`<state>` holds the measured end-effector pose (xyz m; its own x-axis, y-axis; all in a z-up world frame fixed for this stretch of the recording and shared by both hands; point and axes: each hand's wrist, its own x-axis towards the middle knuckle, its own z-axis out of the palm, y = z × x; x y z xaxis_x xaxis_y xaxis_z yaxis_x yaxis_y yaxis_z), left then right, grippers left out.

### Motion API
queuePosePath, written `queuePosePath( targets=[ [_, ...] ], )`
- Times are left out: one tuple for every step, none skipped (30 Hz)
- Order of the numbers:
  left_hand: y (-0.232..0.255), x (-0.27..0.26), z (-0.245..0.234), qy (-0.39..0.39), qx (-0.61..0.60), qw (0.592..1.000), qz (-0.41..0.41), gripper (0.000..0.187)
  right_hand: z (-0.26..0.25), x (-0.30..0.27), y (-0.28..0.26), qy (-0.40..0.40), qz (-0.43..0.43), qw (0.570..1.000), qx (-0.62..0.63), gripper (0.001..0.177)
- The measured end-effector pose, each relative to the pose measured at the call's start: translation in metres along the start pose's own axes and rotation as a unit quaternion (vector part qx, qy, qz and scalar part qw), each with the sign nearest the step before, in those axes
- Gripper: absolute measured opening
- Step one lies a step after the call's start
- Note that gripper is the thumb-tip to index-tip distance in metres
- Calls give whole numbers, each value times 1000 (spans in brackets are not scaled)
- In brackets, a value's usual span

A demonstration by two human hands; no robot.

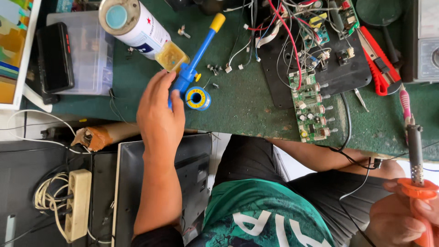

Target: The person is soldering a green circuit board using a soldering iron and solder wire. They also use a blue and yellow desoldering pump to remove solder from the board. The person works on the board while sitting on the floor in a cluttered workspace.

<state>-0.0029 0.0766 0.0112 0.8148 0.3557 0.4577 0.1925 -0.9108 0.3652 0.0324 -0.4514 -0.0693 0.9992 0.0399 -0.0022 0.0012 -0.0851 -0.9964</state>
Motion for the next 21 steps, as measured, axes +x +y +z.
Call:
queuePosePath(
  targets=[
    [7,2,-2,35,4,999,13,45,-34,3,-6,-63,268,960,49,47],
    [14,0,-6,32,1,999,14,45,-31,1,-12,-60,269,960,48,47],
    [22,-2,-9,0,-21,999,26,49,-28,0,-18,-76,290,946,124,48],
    [29,-4,-13,-33,-44,998,38,56,-26,-3,-25,-91,310,925,200,48],
    [27,-6,-5,-33,-44,998,35,56,-27,0,-17,-92,311,925,197,48],
    [25,-8,3,-43,-46,998,24,55,-29,2,-10,-78,252,962,65,48],
    [23,-11,10,-55,-47,997,12,59,-31,3,-1,-61,191,977,-73,48],
    [24,-14,8,-55,-47,997,10,59,4,-6,-11,-63,192,977,-74,48],
    [25,-15,8,-37,-53,998,17,47,41,-15,-20,4,-23,995,-94,35],
    [26,-14,8,-18,-59,998,24,36,77,-22,-28,79,-238,962,-108,27],
    [33,-17,0,-22,-68,997,30,36,86,-11,-23,87,-237,961,-114,27],
    [40,-19,-7,11,-90,996,15,36,95,2,-16,133,-329,930,-98,32],
    [48,-24,-13,34,-119,992,0,37,98,7,-11,178,-414,888,-93,42],
    [61,-28,-15,20,-135,991,4,37,85,6,-25,188,-408,887,-111,42],
    [75,-33,-19,-14,-302,952,-40,36,71,5,-39,3,-145,972,185,35],
    [87,-38,-25,-50,-457,884,-88,36,60,4,-54,-144,159,857,469,39],
    [99,-38,-23,-57,-465,879,-91,36,78,6,-48,-135,161,861,462,39],
    [110,-37,-22,-156,-516,841,-47,36,97,8,-43,-110,-115,954,255,33],
    [121,-38,-22,-248,-556,793,-2,36,118,12,-34,-60,-377,924,28,29],
    [128,-41,-14,-250,-561,790,-4,36,120,13,-39,-60,-374,925,22,29],
    [135,-44,-7,-304,-566,766,30,36,124,15,-43,-108,-378,919,36,38]
  ],
)
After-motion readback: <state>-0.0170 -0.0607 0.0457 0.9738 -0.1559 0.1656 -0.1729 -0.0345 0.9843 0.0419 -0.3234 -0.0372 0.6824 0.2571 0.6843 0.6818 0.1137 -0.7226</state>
